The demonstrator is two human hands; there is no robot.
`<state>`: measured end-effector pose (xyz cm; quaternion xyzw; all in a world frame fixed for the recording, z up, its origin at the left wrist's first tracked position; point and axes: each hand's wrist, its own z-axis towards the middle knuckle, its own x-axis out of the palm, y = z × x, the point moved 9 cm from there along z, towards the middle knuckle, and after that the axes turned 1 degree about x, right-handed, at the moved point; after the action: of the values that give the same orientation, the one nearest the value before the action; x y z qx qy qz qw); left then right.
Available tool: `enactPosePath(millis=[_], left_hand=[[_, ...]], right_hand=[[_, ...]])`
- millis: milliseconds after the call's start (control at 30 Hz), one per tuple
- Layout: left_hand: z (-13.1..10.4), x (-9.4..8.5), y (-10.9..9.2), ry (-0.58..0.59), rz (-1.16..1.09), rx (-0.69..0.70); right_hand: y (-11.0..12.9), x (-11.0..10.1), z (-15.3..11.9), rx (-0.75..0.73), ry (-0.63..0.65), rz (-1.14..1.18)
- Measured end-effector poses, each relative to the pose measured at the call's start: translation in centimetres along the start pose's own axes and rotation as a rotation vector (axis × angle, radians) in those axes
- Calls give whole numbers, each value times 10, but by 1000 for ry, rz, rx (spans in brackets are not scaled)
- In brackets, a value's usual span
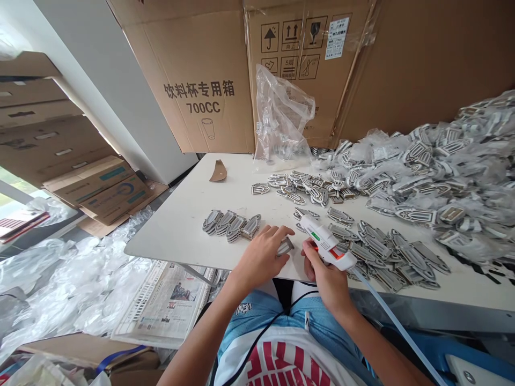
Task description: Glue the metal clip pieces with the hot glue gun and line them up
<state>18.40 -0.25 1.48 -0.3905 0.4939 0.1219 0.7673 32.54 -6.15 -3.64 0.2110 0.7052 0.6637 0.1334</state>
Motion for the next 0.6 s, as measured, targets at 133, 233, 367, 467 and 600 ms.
enactPosePath(millis=[133, 233, 367, 467, 600], left_hand=[[-1, -2, 8, -34, -96, -102], [0, -6, 8, -36, -144, -120], [-1, -19, 11, -103, -284, -181], [-2, -21, 17, -129, -430, -247], [-3, -18, 24, -146, -579, -298]], right_hand=[[-2, 3, 0, 18, 42, 2], [-2, 4, 0, 18, 46, 2], [-3, 4, 0, 41, 25, 38], [-5, 4, 0, 48, 16, 61], [-7, 5, 1, 34, 33, 69]])
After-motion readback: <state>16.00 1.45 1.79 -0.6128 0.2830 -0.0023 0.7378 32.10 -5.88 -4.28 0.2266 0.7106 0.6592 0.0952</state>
